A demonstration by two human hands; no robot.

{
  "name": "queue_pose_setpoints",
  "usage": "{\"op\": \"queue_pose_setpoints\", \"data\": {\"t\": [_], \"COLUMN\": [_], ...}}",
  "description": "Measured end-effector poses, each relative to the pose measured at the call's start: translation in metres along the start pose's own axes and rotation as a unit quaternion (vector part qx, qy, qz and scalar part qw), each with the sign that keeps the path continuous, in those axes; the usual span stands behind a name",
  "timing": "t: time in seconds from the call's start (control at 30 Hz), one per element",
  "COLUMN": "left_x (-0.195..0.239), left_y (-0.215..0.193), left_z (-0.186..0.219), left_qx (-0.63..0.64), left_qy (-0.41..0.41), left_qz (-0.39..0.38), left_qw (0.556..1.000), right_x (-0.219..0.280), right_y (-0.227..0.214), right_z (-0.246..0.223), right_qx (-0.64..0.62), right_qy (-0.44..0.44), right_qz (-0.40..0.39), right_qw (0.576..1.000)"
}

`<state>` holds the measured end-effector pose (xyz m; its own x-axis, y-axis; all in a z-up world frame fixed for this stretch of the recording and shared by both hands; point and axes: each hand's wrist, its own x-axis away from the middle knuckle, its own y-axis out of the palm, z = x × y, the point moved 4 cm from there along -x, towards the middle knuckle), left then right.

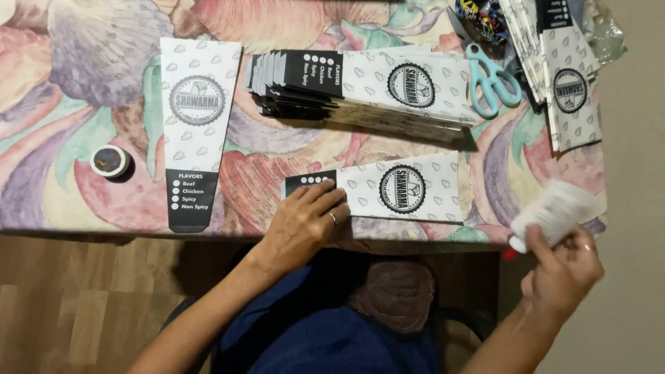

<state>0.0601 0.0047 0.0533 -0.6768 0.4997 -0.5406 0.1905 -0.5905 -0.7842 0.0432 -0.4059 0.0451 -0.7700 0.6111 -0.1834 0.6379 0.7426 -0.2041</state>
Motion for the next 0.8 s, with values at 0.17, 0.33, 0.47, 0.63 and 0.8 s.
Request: {"op": "queue_pose_setpoints", "data": {"t": [0.17,0.33,0.47,0.63,0.8], "left_x": [-0.016,-0.016,-0.027,-0.034,-0.033], "left_y": [-0.011,0.002,-0.004,-0.008,-0.006], "left_z": [-0.005,-0.028,-0.041,-0.053,-0.065], "left_qx": [0.052,0.048,0.129,0.171,0.207], "left_qy": [-0.039,-0.135,-0.238,-0.282,-0.306], "left_qz": [0.005,-0.057,-0.128,-0.158,-0.152], "left_qw": [0.998,0.988,0.954,0.931,0.917], "right_x": [0.034,0.062,0.069,0.052,0.045], "right_y": [-0.004,0.026,0.045,0.026,0.017], "right_z": [0.012,0.024,0.034,0.032,0.006], "right_qx": [-0.164,-0.190,-0.181,-0.135,-0.114], "right_qy": [-0.018,-0.076,-0.045,-0.069,-0.109], "right_qz": [0.017,0.040,0.009,0.050,0.043], "right_qw": [0.986,0.978,0.982,0.987,0.987]}}
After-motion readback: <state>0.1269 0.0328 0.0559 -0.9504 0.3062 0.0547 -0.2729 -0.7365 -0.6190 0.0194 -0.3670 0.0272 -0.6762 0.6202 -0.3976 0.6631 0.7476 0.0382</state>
